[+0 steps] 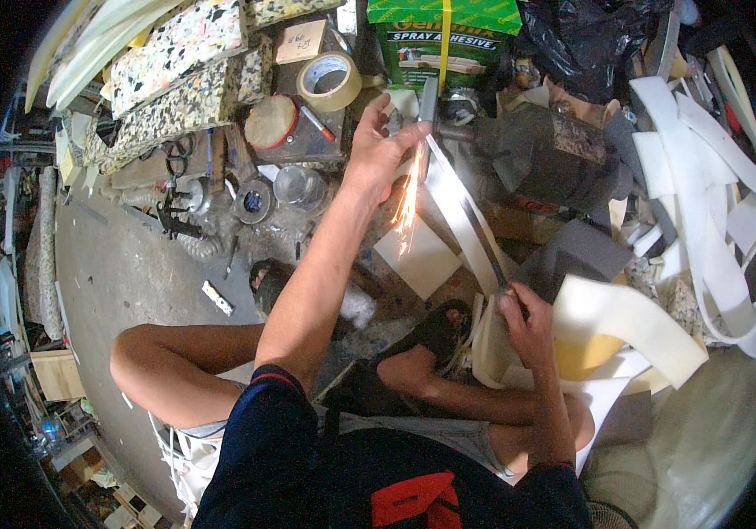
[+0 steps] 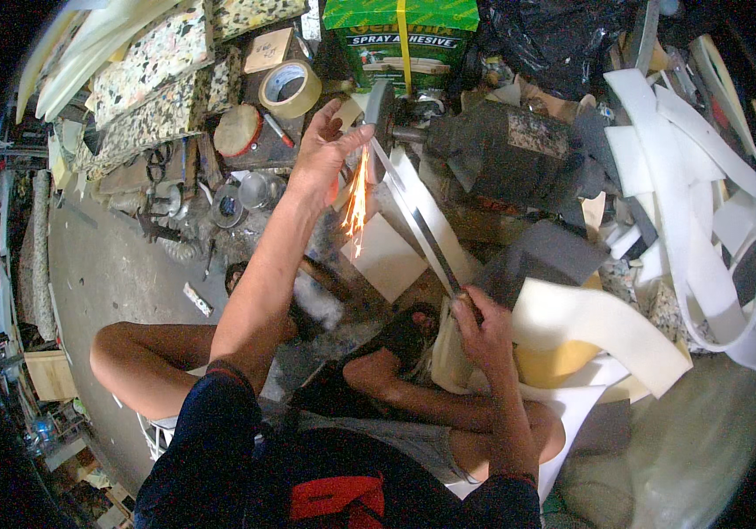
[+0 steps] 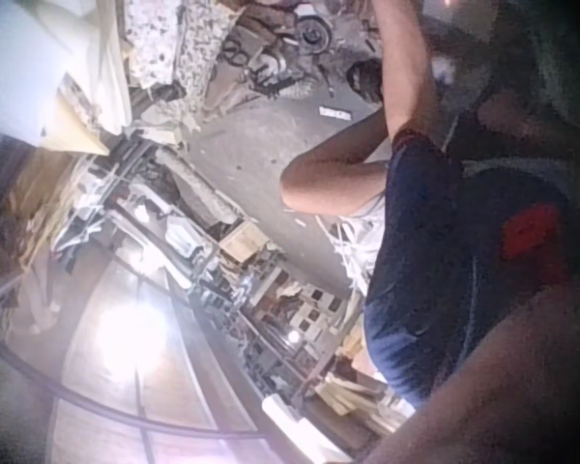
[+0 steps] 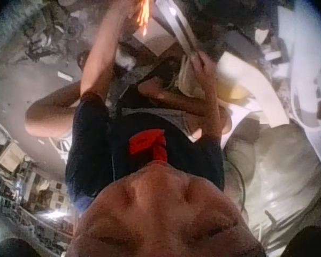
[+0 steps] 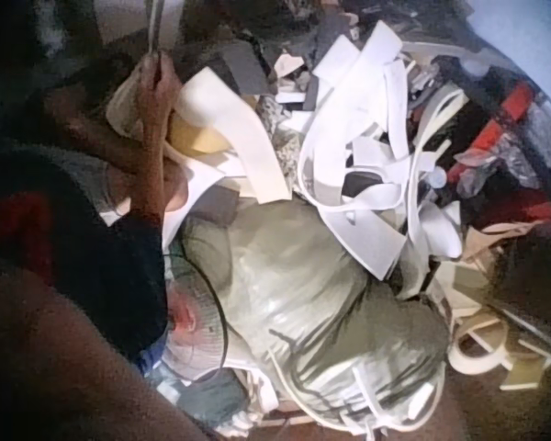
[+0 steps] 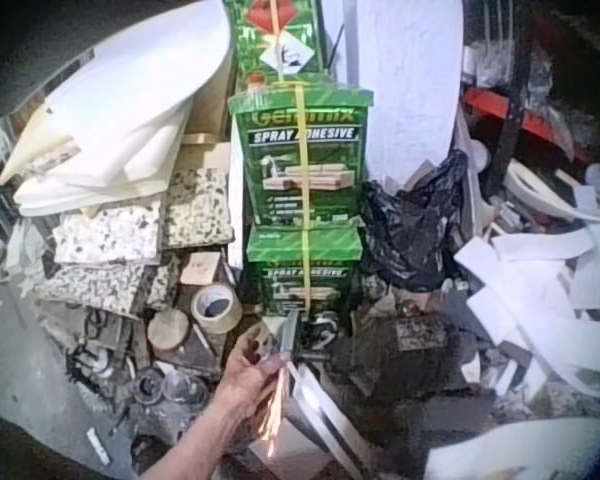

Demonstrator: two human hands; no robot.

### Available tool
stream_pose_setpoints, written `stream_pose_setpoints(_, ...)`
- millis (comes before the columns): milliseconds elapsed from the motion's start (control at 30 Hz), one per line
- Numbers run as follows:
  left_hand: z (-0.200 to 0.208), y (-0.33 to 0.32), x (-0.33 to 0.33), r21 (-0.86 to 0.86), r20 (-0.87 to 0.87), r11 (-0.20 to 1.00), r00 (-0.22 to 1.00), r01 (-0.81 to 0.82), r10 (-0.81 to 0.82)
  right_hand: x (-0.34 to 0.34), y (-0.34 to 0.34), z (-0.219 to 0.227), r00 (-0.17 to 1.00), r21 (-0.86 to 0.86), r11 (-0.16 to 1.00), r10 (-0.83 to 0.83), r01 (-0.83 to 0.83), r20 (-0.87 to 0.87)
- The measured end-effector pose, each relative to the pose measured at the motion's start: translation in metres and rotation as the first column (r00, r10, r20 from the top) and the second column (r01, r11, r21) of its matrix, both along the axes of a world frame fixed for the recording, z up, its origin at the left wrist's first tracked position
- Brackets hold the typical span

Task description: The person sits on the floor in a workshop and uses a bench grinder to sharpen a metal rod. They repeatedly press the rod against the spinning grinding wheel, generating sparks, and periodically lift the rod to inspect the edge before continuing.

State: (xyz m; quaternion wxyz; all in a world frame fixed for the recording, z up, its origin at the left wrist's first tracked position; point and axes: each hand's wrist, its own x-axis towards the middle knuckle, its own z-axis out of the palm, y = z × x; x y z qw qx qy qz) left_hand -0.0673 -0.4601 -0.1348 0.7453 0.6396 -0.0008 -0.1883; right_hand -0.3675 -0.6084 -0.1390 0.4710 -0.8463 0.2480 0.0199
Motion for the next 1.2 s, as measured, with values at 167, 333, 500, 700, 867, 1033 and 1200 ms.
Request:
stream_pose_setpoints(167,0.017,0.000,0.011,-0.054,-0.053,0.998,0.998,0.023,-0.026,0.023,0.003,0.007,1.000,0.003,1.000,-0.007,0.006,0.022)
stream_pose_setpoints(333,0.006,0.002,0.043,-0.025,-0.054,1.000,0.998,0.010,-0.011,0.051,0.002,0.002,0.999,0.093,0.996,0.003,-0.008,0.053)
stream_pose_setpoints(500,0.003,0.002,0.085,-0.039,-0.057,0.999,0.998,-0.017,0.015,0.094,0.004,0.003,0.995,0.142,0.989,0.035,-0.048,0.094)
stream_pose_setpoints(700,0.007,0.011,0.151,-0.050,-0.036,0.999,0.999,0.013,-0.014,0.165,0.008,0.021,0.997,0.174,0.981,0.075,-0.080,0.035)
stream_pose_setpoints(867,0.029,0.010,0.184,0.044,0.131,0.999,0.991,0.024,-0.030,0.187,0.001,0.030,0.985,0.146,0.986,0.061,-0.085,0.163)
stream_pose_setpoints(1033,0.054,-0.002,0.097,0.062,0.173,0.997,0.983,0.042,-0.052,0.109,-0.006,0.034,0.992,0.089,0.996,0.018,-0.029,0.124)
stream_pose_setpoints(1200,0.020,0.002,0.011,0.025,0.118,0.997,0.990,0.079,-0.081,0.015,-0.005,0.017,0.993,0.060,0.997,-0.045,0.039,0.107)
